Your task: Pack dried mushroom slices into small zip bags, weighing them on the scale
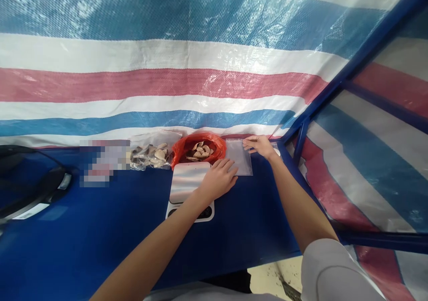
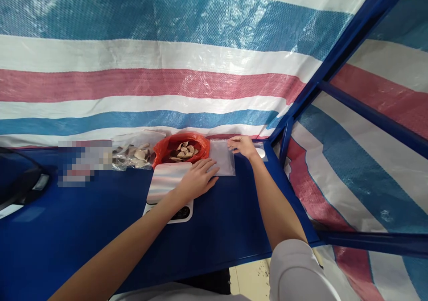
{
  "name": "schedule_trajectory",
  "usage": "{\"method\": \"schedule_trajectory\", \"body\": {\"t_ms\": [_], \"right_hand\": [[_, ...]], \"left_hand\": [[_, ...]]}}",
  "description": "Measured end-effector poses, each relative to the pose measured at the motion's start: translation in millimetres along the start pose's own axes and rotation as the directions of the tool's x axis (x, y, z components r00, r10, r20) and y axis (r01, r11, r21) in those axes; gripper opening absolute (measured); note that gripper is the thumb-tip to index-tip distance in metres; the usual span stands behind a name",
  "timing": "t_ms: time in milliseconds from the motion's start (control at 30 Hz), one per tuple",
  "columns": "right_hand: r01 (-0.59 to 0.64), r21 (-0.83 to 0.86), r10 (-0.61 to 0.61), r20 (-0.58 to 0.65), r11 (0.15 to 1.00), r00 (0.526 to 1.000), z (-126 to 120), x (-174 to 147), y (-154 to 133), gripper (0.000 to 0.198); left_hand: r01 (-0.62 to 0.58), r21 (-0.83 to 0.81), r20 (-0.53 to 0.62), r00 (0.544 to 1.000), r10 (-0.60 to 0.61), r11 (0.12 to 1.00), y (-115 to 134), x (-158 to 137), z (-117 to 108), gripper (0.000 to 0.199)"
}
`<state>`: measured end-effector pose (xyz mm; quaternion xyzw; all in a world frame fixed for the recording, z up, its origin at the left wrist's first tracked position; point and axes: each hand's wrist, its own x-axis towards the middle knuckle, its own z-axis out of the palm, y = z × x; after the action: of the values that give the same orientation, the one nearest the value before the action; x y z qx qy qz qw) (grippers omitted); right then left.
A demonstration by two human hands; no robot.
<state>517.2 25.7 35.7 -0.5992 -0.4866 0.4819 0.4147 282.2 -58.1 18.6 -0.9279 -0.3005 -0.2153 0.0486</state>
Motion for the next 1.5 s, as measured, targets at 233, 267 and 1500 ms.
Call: {"method": "schedule_trajectory", "body": {"t_ms": [233, 267, 1500], "right_hand": [[0.067, -0.119, -0.068, -0.003, 0.991, 0.998, 14, 11, 7, 0.01], [0.084, -0.135, -0.085, 0.002, 0.987, 0.996, 16, 12, 10, 0.01], [0.742, -0.637, -0.55, 0.551, 0.207, 0.627, 48, 3, 46, 0.032]], "left_hand": [[-0.003, 0.052, 0.157, 0.988, -0.005, 0.999, 5, 6, 10, 0.024], [0.001, 0.059, 0.169, 0.986, -0.011, 0.998, 6, 6, 11, 0.024], [0.106, 0.046, 0.197, 0.974, -0.113, 0.993, 4, -1, 23, 0.032]]}}
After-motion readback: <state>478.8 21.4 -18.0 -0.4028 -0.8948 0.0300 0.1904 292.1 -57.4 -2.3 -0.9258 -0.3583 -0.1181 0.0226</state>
